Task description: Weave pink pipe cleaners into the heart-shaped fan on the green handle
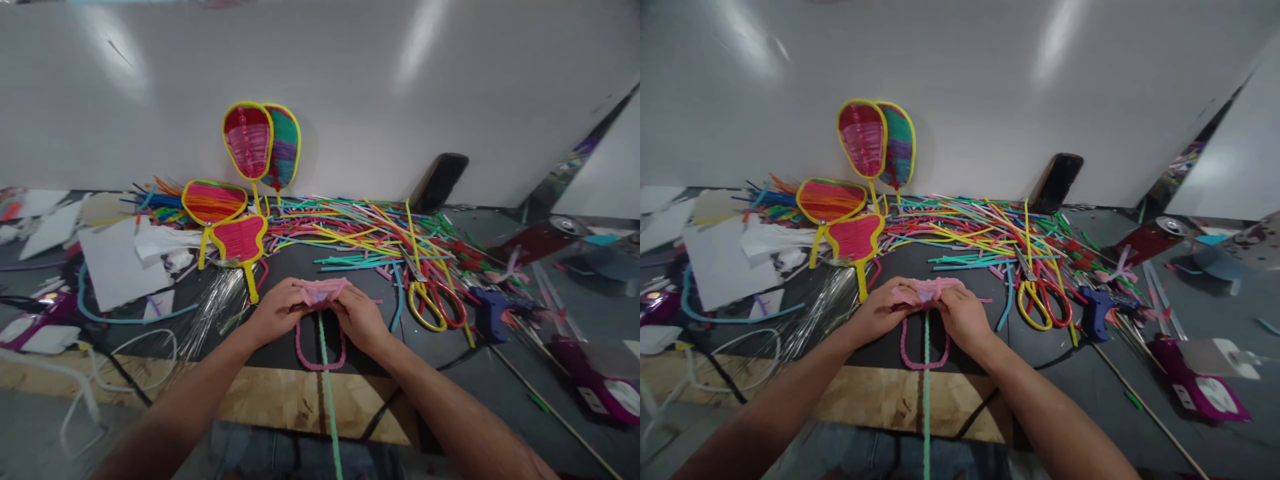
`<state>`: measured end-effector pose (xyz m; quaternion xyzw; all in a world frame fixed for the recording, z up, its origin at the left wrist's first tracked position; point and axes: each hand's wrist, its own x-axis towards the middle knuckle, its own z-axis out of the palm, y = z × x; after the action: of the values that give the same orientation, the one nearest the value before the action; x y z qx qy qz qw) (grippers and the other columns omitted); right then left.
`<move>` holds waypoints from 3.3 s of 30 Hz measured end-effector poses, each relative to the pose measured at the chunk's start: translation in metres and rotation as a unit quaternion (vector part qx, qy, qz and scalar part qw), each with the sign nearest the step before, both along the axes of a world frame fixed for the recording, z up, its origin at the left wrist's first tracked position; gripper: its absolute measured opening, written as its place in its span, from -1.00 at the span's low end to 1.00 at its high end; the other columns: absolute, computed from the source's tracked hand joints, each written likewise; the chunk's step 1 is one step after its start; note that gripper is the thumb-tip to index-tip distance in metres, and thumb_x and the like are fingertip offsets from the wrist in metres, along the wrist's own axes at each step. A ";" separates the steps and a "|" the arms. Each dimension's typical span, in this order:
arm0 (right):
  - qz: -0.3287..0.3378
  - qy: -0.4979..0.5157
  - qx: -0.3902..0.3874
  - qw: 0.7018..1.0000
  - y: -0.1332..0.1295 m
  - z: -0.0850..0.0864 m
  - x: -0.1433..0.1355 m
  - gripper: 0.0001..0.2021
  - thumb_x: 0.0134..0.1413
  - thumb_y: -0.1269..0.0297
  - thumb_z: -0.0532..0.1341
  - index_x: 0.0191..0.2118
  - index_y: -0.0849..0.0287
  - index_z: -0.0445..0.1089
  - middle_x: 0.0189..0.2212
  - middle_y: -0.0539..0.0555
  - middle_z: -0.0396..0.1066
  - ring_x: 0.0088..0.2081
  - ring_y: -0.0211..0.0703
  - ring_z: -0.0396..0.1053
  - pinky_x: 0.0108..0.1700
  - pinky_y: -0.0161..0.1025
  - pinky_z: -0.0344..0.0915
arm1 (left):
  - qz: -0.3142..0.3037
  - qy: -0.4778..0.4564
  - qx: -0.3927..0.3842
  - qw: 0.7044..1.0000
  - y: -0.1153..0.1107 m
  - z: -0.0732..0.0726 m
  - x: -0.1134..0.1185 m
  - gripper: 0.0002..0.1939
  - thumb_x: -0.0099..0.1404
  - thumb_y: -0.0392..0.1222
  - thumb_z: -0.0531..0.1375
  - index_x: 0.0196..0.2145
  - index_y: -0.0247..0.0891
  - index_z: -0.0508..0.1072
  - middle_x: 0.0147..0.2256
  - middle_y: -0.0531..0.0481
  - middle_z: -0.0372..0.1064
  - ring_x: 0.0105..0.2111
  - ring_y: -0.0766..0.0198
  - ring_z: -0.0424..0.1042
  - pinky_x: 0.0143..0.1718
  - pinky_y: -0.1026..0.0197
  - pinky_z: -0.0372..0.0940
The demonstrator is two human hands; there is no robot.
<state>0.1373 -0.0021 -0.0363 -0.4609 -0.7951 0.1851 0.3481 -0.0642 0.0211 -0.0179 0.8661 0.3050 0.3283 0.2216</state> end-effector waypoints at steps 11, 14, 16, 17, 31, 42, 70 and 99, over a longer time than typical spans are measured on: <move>0.009 0.033 -0.005 0.999 0.000 -0.001 0.002 -0.86 0.11 0.47 0.10 -0.30 0.15 0.37 -0.30 0.10 0.46 -0.21 -0.11 0.37 -0.12 -0.15 0.30 | 0.016 0.044 -0.020 0.999 0.000 -0.007 0.001 -0.86 0.20 -0.27 0.18 -0.26 -0.17 0.48 -0.23 -0.04 0.45 -0.14 0.23 0.38 -0.08 0.14 0.26; 0.037 0.010 0.015 0.999 0.000 -0.001 0.004 -0.85 0.08 0.51 0.12 -0.27 0.16 0.38 -0.32 0.09 0.45 -0.21 -0.10 0.36 -0.10 -0.13 0.30 | 0.016 0.048 -0.019 0.999 0.000 -0.008 0.001 -0.86 0.20 -0.27 0.17 -0.26 -0.17 0.49 -0.23 -0.03 0.46 -0.13 0.23 0.38 -0.07 0.13 0.26; 0.054 -0.011 0.032 0.998 0.000 0.000 0.005 -0.85 0.09 0.50 0.12 -0.27 0.17 0.39 -0.33 0.10 0.45 -0.20 -0.09 0.35 -0.08 -0.10 0.30 | 0.027 0.040 -0.032 0.998 0.000 -0.010 0.000 -0.88 0.20 -0.27 0.18 -0.30 -0.18 0.50 -0.25 -0.03 0.46 -0.14 0.23 0.38 -0.07 0.14 0.26; 0.058 -0.019 0.043 0.997 0.000 0.001 0.005 -0.86 0.10 0.48 0.11 -0.28 0.16 0.39 -0.34 0.10 0.45 -0.21 -0.09 0.34 -0.08 -0.09 0.31 | 0.031 0.036 -0.038 0.998 0.000 -0.011 0.000 -0.89 0.19 -0.26 0.18 -0.32 -0.19 0.50 -0.27 -0.03 0.47 -0.15 0.23 0.39 -0.07 0.15 0.27; 0.059 -0.074 0.069 0.993 0.000 0.001 0.002 -0.89 0.11 0.43 0.14 -0.26 0.17 0.39 -0.31 0.10 0.46 -0.23 -0.08 0.33 -0.10 -0.11 0.31 | -0.007 0.031 -0.057 0.998 0.003 -0.008 0.000 -0.86 0.24 -0.19 0.14 -0.32 -0.20 0.50 -0.26 -0.06 0.48 -0.18 0.23 0.40 -0.09 0.14 0.26; 0.039 -0.059 0.065 0.995 -0.001 0.002 -0.002 -0.86 0.16 0.41 0.09 -0.32 0.17 0.40 -0.37 0.10 0.47 -0.29 -0.11 0.33 -0.17 -0.16 0.29 | 0.013 0.063 0.022 0.998 0.003 -0.015 0.002 -0.81 0.28 -0.19 0.09 -0.23 -0.21 0.49 -0.23 -0.07 0.47 -0.17 0.21 0.40 -0.14 0.16 0.25; 0.047 0.038 0.033 0.998 -0.001 -0.002 -0.002 -0.89 0.10 0.44 0.15 -0.32 0.13 0.41 -0.39 0.06 0.47 -0.28 -0.13 0.35 -0.16 -0.17 0.27 | 0.056 0.082 -0.022 0.995 -0.001 -0.005 0.008 -0.93 0.19 -0.27 0.17 -0.33 -0.24 0.44 -0.30 -0.04 0.46 -0.21 0.20 0.40 -0.16 0.18 0.25; 0.046 0.226 -0.033 0.972 -0.002 0.008 -0.003 -0.88 0.09 0.34 0.18 -0.22 0.08 0.38 -0.23 0.07 0.44 -0.11 -0.14 0.35 -0.01 -0.11 0.25 | 0.060 0.105 0.171 0.978 -0.006 0.000 0.018 -0.78 0.30 -0.17 0.07 -0.38 -0.22 0.50 -0.34 -0.03 0.51 -0.28 0.25 0.42 -0.25 0.18 0.25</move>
<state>0.1342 -0.0041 -0.0283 -0.3810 -0.7096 0.3264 0.4947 -0.0459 0.0153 -0.0174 0.9011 0.3168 0.2957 0.0165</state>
